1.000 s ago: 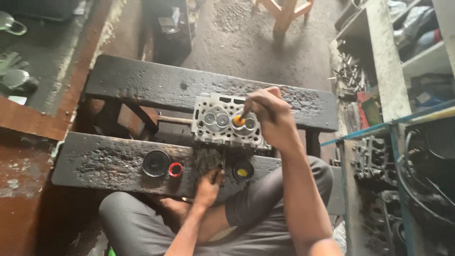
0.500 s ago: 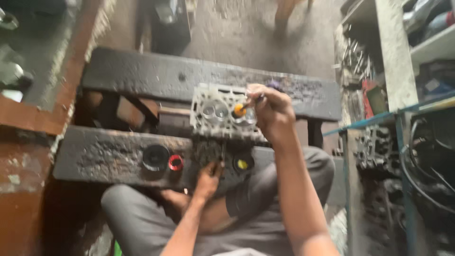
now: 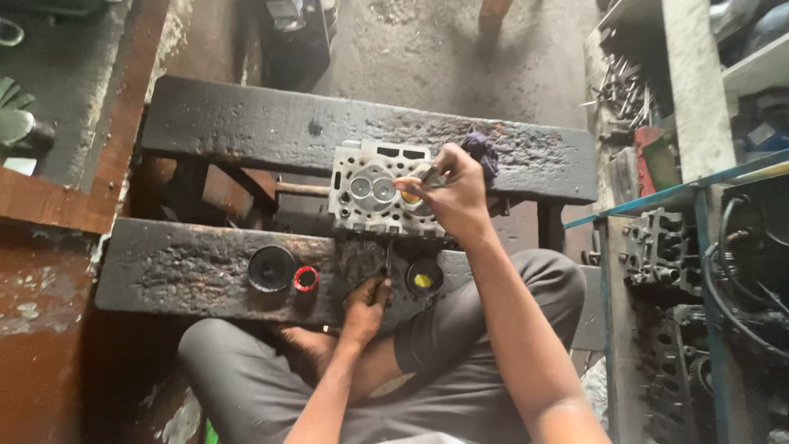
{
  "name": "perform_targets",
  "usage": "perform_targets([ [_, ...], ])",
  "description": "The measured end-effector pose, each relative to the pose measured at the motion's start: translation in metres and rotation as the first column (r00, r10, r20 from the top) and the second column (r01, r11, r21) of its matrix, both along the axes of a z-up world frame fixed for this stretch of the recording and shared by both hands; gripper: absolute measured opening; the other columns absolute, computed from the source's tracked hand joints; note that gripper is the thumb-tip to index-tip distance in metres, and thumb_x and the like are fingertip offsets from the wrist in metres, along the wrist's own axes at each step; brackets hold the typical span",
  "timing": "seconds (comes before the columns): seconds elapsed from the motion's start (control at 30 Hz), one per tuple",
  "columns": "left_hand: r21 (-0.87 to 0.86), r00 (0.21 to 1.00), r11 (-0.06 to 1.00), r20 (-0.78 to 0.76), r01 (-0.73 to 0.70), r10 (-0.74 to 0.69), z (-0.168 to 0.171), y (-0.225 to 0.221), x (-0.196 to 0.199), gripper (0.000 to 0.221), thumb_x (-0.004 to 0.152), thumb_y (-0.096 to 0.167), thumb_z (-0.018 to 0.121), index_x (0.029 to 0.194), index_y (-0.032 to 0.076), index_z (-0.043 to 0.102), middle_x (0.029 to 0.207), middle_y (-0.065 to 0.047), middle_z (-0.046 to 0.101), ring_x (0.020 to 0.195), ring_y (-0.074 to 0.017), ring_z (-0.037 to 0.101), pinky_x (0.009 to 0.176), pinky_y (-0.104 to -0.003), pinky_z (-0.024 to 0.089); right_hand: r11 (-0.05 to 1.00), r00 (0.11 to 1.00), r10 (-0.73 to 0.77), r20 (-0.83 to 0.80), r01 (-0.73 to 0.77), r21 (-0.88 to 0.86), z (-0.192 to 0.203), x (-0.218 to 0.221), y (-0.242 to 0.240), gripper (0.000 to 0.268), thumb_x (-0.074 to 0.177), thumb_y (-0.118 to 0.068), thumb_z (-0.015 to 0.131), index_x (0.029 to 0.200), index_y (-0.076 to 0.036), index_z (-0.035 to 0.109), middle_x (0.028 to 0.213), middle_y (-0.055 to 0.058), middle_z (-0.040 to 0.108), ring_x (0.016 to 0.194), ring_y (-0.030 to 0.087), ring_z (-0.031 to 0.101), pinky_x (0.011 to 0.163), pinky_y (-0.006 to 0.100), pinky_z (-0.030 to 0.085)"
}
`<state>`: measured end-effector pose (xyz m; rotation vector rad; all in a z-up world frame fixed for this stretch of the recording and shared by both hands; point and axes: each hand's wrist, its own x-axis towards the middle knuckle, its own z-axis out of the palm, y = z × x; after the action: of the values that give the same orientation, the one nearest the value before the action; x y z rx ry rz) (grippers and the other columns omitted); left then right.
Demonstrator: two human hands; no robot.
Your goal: The person performs valve lapping by applying compound to a valve, inserting it into the cylinder head, and rotating it back and forth using a handheld tool and by hand with a cloth.
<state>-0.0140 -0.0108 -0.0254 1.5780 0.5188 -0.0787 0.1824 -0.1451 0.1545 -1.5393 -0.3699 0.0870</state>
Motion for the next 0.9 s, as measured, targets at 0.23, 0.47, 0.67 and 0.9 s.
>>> perform_targets([
  [0.23,-0.010,0.998,1.000,-0.068,0.015,-0.016,0.022,0.008,0.004,0.025,0.095,0.026,0.067,0.108,0.006,0.074,0.080,-0.003,0.076,0.076,-0.0105,0.072,0.068,-0.027,0.054,0.987,0.978,0.127,0.163,-0.108,-0.119,0.064,-0.010,-0.004,0.029,0.089,0.002,0.060,0.116,-0.004,0.070,0.105,0.005,0.069,0.103,0.013,0.063,0.095,0.028,0.052],
  [0.47,-0.040,0.995,0.999,-0.096,0.021,-0.025,0.017,0.006,0.005,0.027,0.095,0.028,0.067,0.111,0.007,0.073,0.082,-0.002,0.076,0.077,-0.0091,0.071,0.070,-0.025,0.055,0.987,0.958,0.060,0.282,-0.014,-0.162,0.089,-0.022,-0.010,0.024,0.099,0.000,0.064,0.122,-0.003,0.068,0.114,0.003,0.068,0.107,0.013,0.060,0.092,0.026,0.050],
  [0.67,-0.053,0.993,0.998,-0.116,0.019,-0.025,0.011,0.009,0.013,0.025,0.096,0.027,0.069,0.108,0.006,0.075,0.080,-0.003,0.075,0.071,-0.0091,0.065,0.065,-0.026,0.052,0.983,0.925,0.100,0.367,-0.033,-0.182,0.101,-0.013,-0.009,0.016,0.099,-0.002,0.075,0.114,-0.002,0.076,0.099,0.005,0.074,0.101,0.014,0.060,0.082,0.027,0.054],
  [0.9,-0.036,0.976,0.999,-0.218,0.021,-0.029,0.018,0.015,0.019,0.027,0.094,0.029,0.069,0.111,0.009,0.073,0.080,-0.003,0.074,0.066,-0.0115,0.059,0.059,-0.030,0.047,0.920,0.928,0.063,0.368,0.089,-0.383,0.080,0.000,-0.006,0.016,0.094,0.000,0.070,0.106,-0.004,0.079,0.096,0.004,0.069,0.095,0.015,0.060,0.081,0.028,0.055],
])
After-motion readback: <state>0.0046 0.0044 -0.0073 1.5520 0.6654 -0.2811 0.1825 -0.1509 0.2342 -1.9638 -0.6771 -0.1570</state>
